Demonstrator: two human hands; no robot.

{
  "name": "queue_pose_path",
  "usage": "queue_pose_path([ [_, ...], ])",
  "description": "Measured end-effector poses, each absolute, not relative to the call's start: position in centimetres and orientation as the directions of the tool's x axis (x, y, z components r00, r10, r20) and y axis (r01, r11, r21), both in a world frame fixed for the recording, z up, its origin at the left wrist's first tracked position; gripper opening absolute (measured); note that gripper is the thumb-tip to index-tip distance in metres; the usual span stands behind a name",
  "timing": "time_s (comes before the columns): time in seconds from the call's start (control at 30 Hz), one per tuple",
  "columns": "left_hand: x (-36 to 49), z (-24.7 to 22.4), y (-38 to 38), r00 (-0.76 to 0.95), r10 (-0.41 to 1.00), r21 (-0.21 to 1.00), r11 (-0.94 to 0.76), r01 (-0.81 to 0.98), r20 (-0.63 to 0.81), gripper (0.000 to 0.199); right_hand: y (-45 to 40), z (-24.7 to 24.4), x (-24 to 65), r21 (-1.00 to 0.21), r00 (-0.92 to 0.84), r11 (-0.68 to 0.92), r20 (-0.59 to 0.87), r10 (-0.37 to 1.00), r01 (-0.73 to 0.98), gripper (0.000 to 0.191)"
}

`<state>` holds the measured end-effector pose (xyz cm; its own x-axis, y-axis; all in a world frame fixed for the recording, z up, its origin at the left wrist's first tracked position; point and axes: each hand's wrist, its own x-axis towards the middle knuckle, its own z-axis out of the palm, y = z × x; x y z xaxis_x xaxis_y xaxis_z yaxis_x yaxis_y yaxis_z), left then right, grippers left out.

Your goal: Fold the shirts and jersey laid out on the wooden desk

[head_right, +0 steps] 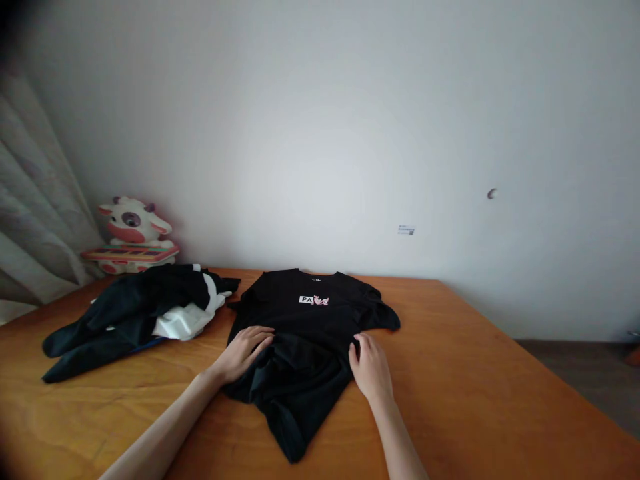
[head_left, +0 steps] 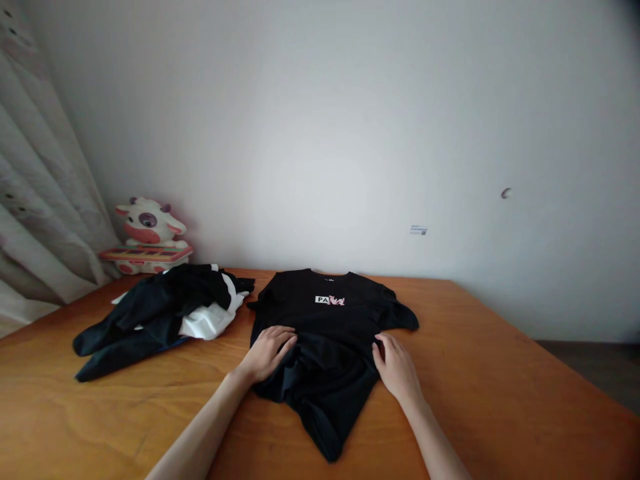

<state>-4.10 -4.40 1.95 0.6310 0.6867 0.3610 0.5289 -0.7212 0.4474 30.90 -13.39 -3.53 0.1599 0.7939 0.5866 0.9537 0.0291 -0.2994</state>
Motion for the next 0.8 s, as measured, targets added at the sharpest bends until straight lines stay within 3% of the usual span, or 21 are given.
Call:
queue_pose_path([
  [0.13,-4.8,2.4,-7.1,0.679,0.612,0.480,-0.774,0.412,0.405,0.048,-16.5,-3.2,28.5,-0.328,0.171,0.032,0.571,0.803,0.944,0.036],
  [0.27,-4.9,2.1,-9.5,0.689,0.622,0.429,-0.773,0.467,0.372,0.062,-20.0,-2.0,25.2,-0.355,0.140,0.084,0.560,0.817,0.931,0.046],
  [0.4,-4.3,2.1,-10.8,0.612,0.687,0.483,-0.720,0.498,0.392,0.033,-22.6,0.1,22.8,-0.355,-0.048,0.253,0.495,0.868,0.900,0.058],
  [0.47,-4.1,2.3,-10.9,0.561,0.704,0.524,-0.705,0.479,0.435,0.028,-23.1,0.7,22.3,-0.362,-0.113,0.301,0.457,0.882,0.882,0.047],
  [0.57,-4.9,2.5,-10.4,0.435,0.753,0.565,-0.658,0.497,0.494,0.028,-23.1,0.7,22.4,-0.391,-0.080,0.292,0.475,0.876,0.873,0.014],
  [0.7,-8.8,2.2,-10.0,0.283,0.807,0.574,-0.574,0.584,0.519,0.030,-22.7,-0.5,24.2,-0.415,-0.050,0.314,0.536,0.843,0.854,0.013],
  [0.8,-12.5,1.7,-10.8,0.371,0.766,0.465,-0.624,0.628,0.525,0.026,-22.6,-0.9,26.7,-0.432,-0.018,0.317,0.568,0.822,0.844,0.018],
])
